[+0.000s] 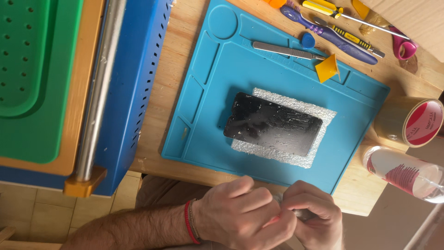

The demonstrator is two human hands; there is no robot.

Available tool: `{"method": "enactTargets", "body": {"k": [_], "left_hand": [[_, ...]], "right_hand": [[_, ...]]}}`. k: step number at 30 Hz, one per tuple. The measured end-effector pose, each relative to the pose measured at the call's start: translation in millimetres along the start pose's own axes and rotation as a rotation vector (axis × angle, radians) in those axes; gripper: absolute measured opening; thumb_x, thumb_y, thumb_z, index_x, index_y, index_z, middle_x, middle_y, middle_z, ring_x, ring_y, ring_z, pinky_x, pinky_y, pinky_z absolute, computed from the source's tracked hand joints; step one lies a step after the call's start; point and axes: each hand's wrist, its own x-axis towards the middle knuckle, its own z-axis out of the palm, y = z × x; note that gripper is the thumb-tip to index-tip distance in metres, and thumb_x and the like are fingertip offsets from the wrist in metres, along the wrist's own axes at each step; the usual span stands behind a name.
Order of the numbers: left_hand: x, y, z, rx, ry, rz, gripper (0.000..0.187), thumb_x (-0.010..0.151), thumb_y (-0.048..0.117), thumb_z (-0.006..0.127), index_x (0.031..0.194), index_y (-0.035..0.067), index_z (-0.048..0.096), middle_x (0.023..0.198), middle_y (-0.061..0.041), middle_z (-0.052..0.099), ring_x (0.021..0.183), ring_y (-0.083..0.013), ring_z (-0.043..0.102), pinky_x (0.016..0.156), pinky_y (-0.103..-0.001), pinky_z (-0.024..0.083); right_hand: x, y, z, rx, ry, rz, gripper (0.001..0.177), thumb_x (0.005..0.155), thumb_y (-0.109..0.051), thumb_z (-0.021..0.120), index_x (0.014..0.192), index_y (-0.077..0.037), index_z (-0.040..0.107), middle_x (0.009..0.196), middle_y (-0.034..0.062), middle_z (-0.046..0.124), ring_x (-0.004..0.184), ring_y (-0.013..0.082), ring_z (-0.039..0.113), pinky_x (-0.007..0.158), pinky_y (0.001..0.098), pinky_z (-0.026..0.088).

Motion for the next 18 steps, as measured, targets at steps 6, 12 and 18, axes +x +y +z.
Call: {"method": "enactTargets", "body": {"k": [6,12,18], "left_hand": [[6.9,-13.5,4.5,0.108,0.065,-0.048,0.021,0.113,0.019,0.052,0.094,0.027,0.058,0.069,0.017,0.043,0.062,-0.0065,0.037,0.07,-0.027,0.027],[5.0,2.6,30.4,0.05,0.095,-0.166,0.019,0.111,0.023,0.068,0.097,0.021,0.055,0.077,0.016,0.058,0.064,-0.0078,0.051,0.07,-0.032,0.027],[28.7,-22.2,22.3,-0.083,-0.079,-0.094,0.025,0.101,0.038,0.07,0.106,0.021,0.052,0.087,-0.002,0.057,0.074,-0.022,0.056,0.075,-0.044,0.045]], "right_hand": [[-6.0,27.8,-7.6,0.545,-0.212,0.177,0.026,0.095,-0.032,0.089,0.086,-0.009,0.082,0.095,0.0077,0.059,0.068,0.0149,0.047,0.065,0.0296,0.04],[-51.4,76.1,17.9,1.121,-0.022,-0.083,0.011,0.1,0.007,0.08,0.109,0.007,0.087,0.17,0.0295,0.046,0.111,0.0318,0.07,0.111,0.0533,0.051],[-14.4,38.6,-9.4,0.541,0.017,-0.301,0.019,0.115,-0.019,0.06,0.114,-0.008,0.075,0.094,0.0185,0.081,0.067,0.0222,0.034,0.068,0.0386,0.04]]}}
